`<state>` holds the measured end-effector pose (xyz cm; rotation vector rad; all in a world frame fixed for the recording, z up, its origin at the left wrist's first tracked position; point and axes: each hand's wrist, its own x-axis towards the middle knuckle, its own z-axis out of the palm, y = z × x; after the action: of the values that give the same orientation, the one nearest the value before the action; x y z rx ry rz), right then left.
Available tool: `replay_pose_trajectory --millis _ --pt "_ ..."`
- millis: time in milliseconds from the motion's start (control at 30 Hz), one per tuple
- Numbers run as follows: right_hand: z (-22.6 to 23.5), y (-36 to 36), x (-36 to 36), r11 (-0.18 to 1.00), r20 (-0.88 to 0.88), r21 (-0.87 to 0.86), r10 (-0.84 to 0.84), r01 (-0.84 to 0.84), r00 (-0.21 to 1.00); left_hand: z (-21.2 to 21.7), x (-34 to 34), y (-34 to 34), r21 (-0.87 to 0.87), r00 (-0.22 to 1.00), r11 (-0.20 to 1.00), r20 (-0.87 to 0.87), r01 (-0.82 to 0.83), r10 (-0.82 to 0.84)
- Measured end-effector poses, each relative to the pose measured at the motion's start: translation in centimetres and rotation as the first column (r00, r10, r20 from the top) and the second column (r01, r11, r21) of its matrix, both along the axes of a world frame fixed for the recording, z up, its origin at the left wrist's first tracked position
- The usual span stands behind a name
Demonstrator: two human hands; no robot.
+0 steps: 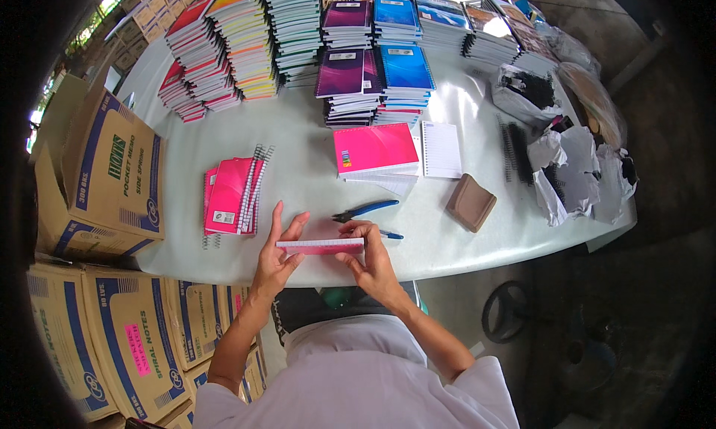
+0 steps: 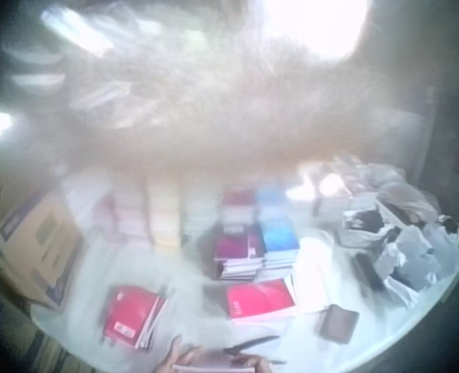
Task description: The person prepares notebooks by using pliers to trim the wire coils and then places the notebooks into a white paper wrapper.
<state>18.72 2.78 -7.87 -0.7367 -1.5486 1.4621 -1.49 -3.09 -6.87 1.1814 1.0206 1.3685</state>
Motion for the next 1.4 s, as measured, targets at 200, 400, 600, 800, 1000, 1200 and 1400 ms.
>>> replay_pose_trajectory --millis 200,400,600,800,1000,1200,1400 --pt "-0.8 -0.7 -0.2 0.997 0.086 -0.054 -0.042 0.047 0.995 1.7 0.5 0.1 0.27 0.846 0.945 -0.445 -0.186 0.294" --pt "0.1 0.4 1.5 0.992 0.273 0.126 -0.037 0.002 0.961 5.2 4.8 3.5 0.237 0.163 0.946 -0.965 0.221 0.204" --pt "4.2 18.9 14.5 0.705 0.336 0.586 -0.66 0.4 0.672 5.9 4.8 3.5 0.208 0.28 0.956 -0.949 0.207 0.146" --pt "-1.8 31.4 22.3 0.463 0.497 0.864 -0.847 0.199 -0.188 5.8 5.0 3.8 0.174 0.288 0.965 -0.951 0.194 0.114" --pt "-0.9 32.3 23.0 0.535 0.562 0.811 -0.825 0.238 -0.062 5.7 4.9 3.6 0.183 0.25 0.965 -0.959 0.186 0.133" --pt "2.5 29.6 23.4 0.477 0.412 0.833 -0.873 0.281 0.259 5.2 5.1 3.9 0.209 0.226 0.961 -0.96 0.181 0.166" --pt "8.5 16.8 15.0 0.782 0.485 0.618 -0.458 0.078 0.745 5.6 5.1 3.8 0.234 0.201 0.961 -0.958 0.148 0.202"
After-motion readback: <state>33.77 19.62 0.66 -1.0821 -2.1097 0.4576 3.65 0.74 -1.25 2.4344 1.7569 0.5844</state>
